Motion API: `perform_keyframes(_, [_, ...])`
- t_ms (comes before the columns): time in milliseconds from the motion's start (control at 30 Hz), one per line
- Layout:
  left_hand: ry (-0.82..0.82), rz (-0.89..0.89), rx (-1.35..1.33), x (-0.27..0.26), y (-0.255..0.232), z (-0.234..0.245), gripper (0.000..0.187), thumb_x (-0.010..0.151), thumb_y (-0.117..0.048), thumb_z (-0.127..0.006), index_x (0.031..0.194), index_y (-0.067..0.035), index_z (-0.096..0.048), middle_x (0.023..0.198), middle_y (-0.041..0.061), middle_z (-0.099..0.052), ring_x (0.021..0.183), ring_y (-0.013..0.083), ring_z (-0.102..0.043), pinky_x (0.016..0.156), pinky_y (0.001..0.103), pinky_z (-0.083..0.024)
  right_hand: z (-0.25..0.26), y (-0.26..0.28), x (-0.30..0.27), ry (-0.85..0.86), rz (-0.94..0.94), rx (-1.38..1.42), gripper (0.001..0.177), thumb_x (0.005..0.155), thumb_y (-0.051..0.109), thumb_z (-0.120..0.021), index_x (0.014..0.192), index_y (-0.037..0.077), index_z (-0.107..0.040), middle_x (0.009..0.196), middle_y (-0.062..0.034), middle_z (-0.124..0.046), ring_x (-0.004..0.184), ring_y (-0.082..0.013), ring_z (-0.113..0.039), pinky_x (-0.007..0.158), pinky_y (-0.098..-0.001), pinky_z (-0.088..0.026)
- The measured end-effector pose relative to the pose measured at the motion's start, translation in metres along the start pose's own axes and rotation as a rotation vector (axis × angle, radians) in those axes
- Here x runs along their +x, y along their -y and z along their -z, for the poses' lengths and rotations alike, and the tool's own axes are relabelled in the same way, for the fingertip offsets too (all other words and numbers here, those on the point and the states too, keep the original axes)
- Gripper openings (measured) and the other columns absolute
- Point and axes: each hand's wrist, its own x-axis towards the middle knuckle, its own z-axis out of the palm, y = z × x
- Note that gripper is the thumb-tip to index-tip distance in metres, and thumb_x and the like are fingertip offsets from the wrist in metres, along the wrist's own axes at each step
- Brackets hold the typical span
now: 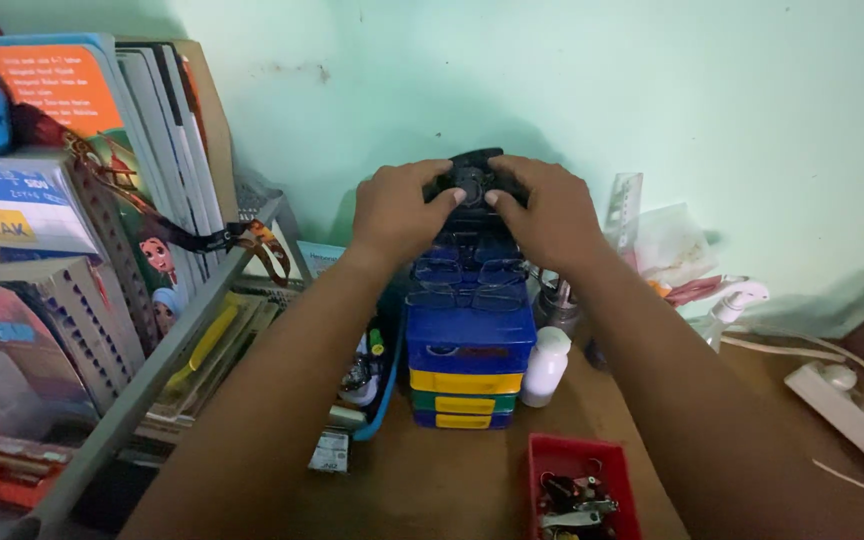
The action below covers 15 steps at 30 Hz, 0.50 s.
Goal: The person opens a multi-drawer organizer and removes a beaded bracelet, placing it on the desk. They then open the next drawer and remove a small tube, placing it on the desk. Finally, they open the top drawer and remove several small items including keys, nail clippers, and bottle caps, placing them on the desk.
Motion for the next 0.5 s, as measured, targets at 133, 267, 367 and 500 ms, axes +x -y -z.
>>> perform_keyframes(133, [-0.011, -0.021, -0.022, -0.01, -0.015, 0.008, 0.049, 0.099, -0.039, -0.068, 0.137, -0.009, -0.064, 0.121, 0.019, -0.073, 0.116, 0.0408, -0.068, 0.1, 0.064, -0.051, -0.003, -0.006, -0.001, -0.019, 0.026, -0.006, 0.04, 0.104, 0.027, -0.066, 0.139, 0.009, -0.062, 0.12, -0.02, -0.071, 0.115, -0.0499, -0.064, 0.095, -0.0685, -0.051])
perform_keyframes(267, [-0.021, -0.04, 0.065, -0.011, -0.007, 0.002, 0.049, 0.1, -0.042, -0.066, 0.141, -0.015, -0.062, 0.126, 0.013, -0.072, 0.121, 0.0353, -0.066, 0.104, 0.06, -0.047, -0.002, -0.01, -0.005, -0.005, 0.036, 0.036, 0.038, 0.106, 0.025, -0.065, 0.14, 0.01, -0.061, 0.123, -0.0205, -0.069, 0.118, -0.0515, -0.061, 0.097, -0.0704, -0.049])
perform_keyframes(367, [-0.017, -0.032, 0.02, -0.01, -0.005, 0.001, 0.047, 0.1, -0.044, -0.066, 0.139, -0.017, -0.065, 0.128, 0.01, -0.072, 0.12, 0.0338, -0.067, 0.106, 0.057, -0.046, -0.001, -0.011, -0.007, 0.006, 0.032, 0.025, 0.037, 0.106, 0.026, -0.064, 0.14, 0.012, -0.062, 0.123, -0.0186, -0.07, 0.118, -0.05, -0.062, 0.099, -0.0689, -0.048])
perform_keyframes(500, [-0.005, -0.069, 0.09, -0.013, -0.01, 0.005, 0.042, 0.104, -0.043, -0.06, 0.137, -0.019, -0.066, 0.126, 0.008, -0.072, 0.12, 0.0307, -0.067, 0.107, 0.056, -0.044, 0.0, -0.011, -0.006, 0.014, 0.038, 0.034, 0.035, 0.106, 0.024, -0.064, 0.138, 0.01, -0.064, 0.123, -0.0197, -0.07, 0.119, -0.0502, -0.062, 0.099, -0.0693, -0.048])
